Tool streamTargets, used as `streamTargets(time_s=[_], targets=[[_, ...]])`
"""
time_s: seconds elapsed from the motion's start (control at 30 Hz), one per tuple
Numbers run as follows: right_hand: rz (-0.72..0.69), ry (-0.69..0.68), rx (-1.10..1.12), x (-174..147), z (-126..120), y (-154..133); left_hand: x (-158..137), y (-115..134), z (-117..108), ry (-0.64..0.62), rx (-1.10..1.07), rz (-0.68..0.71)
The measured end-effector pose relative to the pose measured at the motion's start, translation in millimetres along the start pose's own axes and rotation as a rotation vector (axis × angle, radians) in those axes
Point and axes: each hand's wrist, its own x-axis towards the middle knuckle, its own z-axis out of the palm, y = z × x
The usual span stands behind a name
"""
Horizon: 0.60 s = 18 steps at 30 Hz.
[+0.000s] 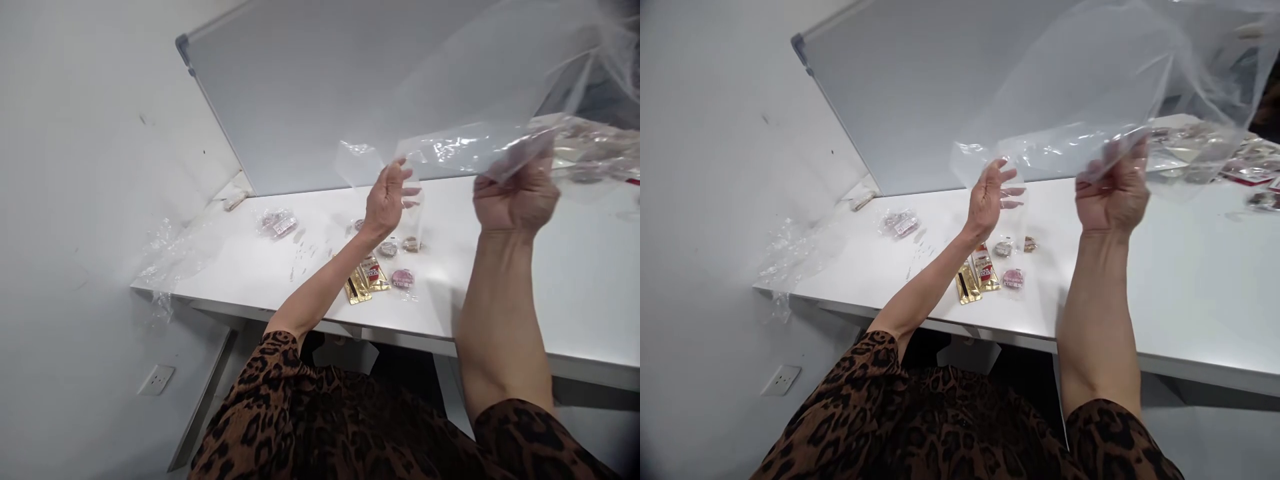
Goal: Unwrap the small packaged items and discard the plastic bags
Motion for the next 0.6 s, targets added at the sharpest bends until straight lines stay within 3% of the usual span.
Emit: streamTargets(time_s=[0.1, 0.17, 0.27, 0.4, 0.5, 0.6], targets=[[0.072, -0.217, 0.414, -11, 27, 11, -2, 22, -3, -0.013, -0.017, -0.029], [0.071, -0.404, 0.485, -24, 44, 20, -14, 34, -3, -0.017, -0.018, 0.071], [0.004, -0.595, 0.408, -48, 65, 32, -35, 40, -6, 0.002, -0.016, 0.230], [-0.132, -0.812, 0.149, -81, 80, 34, -52, 32, -27, 0.140, 0.025, 0.213], [-0.113, -0.993, 0.028, -100, 80, 27, -59, 33, -59, 0.282, -0.016, 0.231], [-0.075, -1.096, -0.126, -108, 75, 20, -70, 53, -109, 0.425, -0.028, 0.308]])
